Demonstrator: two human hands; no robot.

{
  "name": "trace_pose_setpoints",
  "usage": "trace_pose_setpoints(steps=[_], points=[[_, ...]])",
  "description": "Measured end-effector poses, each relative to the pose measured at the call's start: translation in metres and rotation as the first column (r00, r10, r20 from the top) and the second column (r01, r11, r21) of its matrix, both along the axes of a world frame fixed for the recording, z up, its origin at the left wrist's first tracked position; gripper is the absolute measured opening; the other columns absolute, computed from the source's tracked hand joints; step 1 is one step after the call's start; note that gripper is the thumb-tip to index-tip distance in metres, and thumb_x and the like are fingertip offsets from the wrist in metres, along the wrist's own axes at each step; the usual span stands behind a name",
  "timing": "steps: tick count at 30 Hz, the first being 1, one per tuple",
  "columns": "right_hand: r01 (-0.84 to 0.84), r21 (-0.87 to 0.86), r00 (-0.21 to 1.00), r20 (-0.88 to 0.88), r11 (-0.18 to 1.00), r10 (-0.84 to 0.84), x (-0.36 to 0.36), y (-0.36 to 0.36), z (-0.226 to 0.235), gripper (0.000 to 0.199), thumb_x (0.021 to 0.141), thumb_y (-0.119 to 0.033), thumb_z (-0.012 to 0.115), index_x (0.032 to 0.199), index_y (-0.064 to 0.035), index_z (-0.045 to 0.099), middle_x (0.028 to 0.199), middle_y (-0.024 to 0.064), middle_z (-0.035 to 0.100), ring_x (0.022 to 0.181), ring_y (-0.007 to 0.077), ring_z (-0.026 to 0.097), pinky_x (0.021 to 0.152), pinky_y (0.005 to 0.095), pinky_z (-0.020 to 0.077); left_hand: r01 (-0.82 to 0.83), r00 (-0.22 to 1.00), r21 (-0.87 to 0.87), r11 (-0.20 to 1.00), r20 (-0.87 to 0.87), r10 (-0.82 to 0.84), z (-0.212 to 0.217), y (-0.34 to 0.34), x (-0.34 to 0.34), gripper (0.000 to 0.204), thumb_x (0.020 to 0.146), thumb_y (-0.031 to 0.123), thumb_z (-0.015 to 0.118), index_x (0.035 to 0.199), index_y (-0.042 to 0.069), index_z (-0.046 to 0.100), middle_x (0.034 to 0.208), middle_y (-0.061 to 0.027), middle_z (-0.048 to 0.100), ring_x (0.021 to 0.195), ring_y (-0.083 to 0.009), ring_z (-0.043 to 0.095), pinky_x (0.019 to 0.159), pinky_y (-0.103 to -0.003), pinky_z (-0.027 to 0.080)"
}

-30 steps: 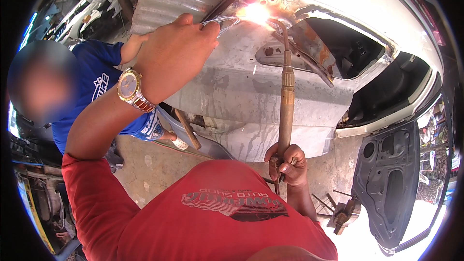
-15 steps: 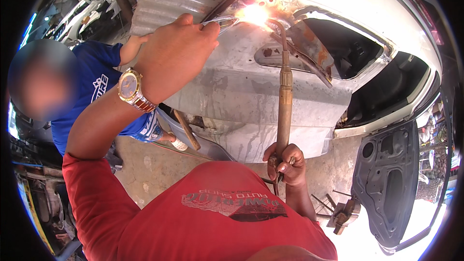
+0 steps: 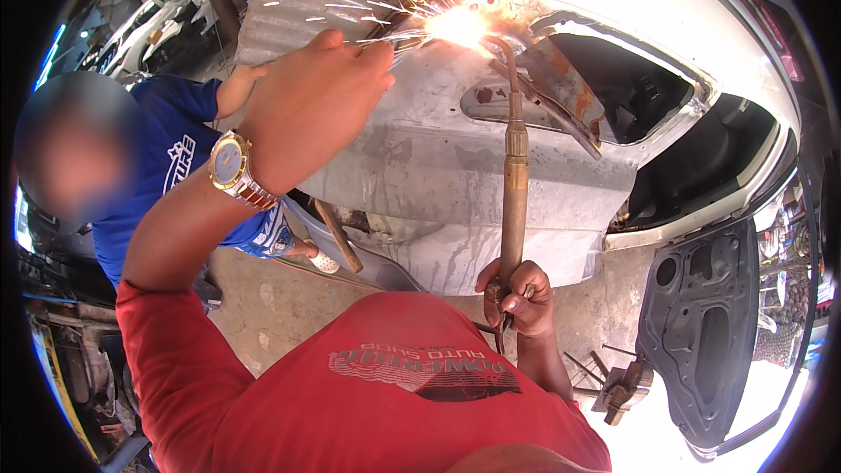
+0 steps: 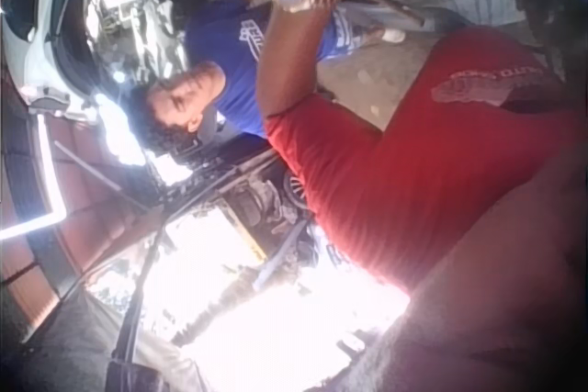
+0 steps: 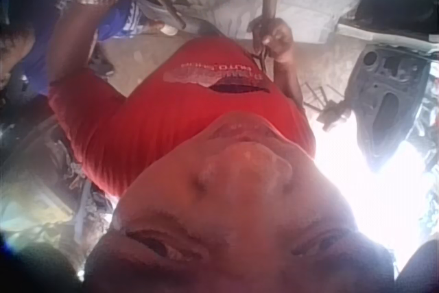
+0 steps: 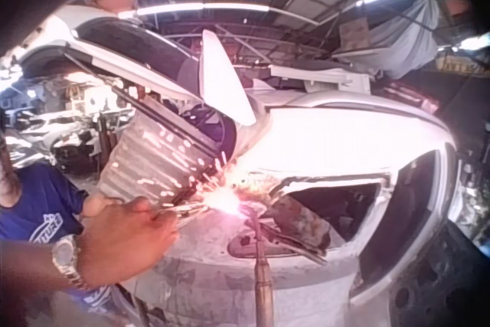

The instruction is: The person welds a metal sheet onto the front section of a white car using a welding torch and filler wire. A second person assists by holding the sheet in place. The welder then uses a hammer to tap the welded area.

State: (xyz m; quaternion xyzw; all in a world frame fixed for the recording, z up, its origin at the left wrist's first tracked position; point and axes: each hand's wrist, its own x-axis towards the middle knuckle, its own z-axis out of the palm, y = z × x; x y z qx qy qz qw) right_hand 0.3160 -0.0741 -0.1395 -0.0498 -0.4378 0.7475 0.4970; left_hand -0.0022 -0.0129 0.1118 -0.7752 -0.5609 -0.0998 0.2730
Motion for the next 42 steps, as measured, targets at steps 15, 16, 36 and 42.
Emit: trace_pose_setpoints(steps=[15,16,36,42], points=[[0.024,0.029,0.998,0.051,0.999,-0.025,0.0,-0.001,-0.001,0.026,0.1,-0.014,0.078,0.094,-0.0086,0.053,0.107,0.0324,0.065,0.059,0.0186,0.067,0.053,0.0294,0.0566,0.533,0.727,-0.608,0.589,0.685,0.049,-0.079,-0.019,0.032,0.054,0.103,0.037,0.072,0.144,0.004,0.06,0.092,-0.0218,0.074,0.085,-0.0339,0.075,0.078,-0.044,0.055],[0.037,0.042,0.997,0.069,0.998,-0.04,0.0,-0.002,-0.002,0.027,0.1,-0.015,0.079,0.094,-0.0085,0.053,0.11,0.0351,0.065,0.058,0.0189,0.067,0.051,0.0289,0.0563,0.561,0.694,-0.597,0.573,0.716,0.068,-0.09,-0.017,0.039,0.061,0.103,0.039,0.073,0.15,0.005,0.055,0.097,-0.0214,0.075,0.089,-0.031,0.075,0.081,-0.042,0.056],[0.112,0.081,0.966,0.224,0.99,-0.127,-0.005,-0.019,0.003,0.022,0.098,0.004,0.071,0.091,-0.0076,0.054,0.097,0.0207,0.068,0.072,0.0158,0.068,0.081,0.039,0.0598,0.936,0.188,-0.196,0.292,0.981,0.056,-0.168,0.03,0.087,0.1,0.083,0.023,0.094,0.169,0.019,0.042,0.107,0.001,0.072,0.088,-0.0073,0.06,0.085,-0.03,0.054],[0.114,0.113,0.96,0.244,0.987,-0.139,-0.004,-0.017,-0.006,0.024,0.1,-0.004,0.073,0.093,-0.0089,0.05,0.11,0.0337,0.065,0.065,0.017,0.066,0.064,0.0331,0.0585,0.93,0.218,-0.207,0.305,0.976,-0.002,-0.176,0.039,0.088,0.106,0.08,0.028,0.096,0.17,0.021,0.04,0.103,0.0025,0.072,0.086,-0.0099,0.059,0.082,-0.032,0.054]])
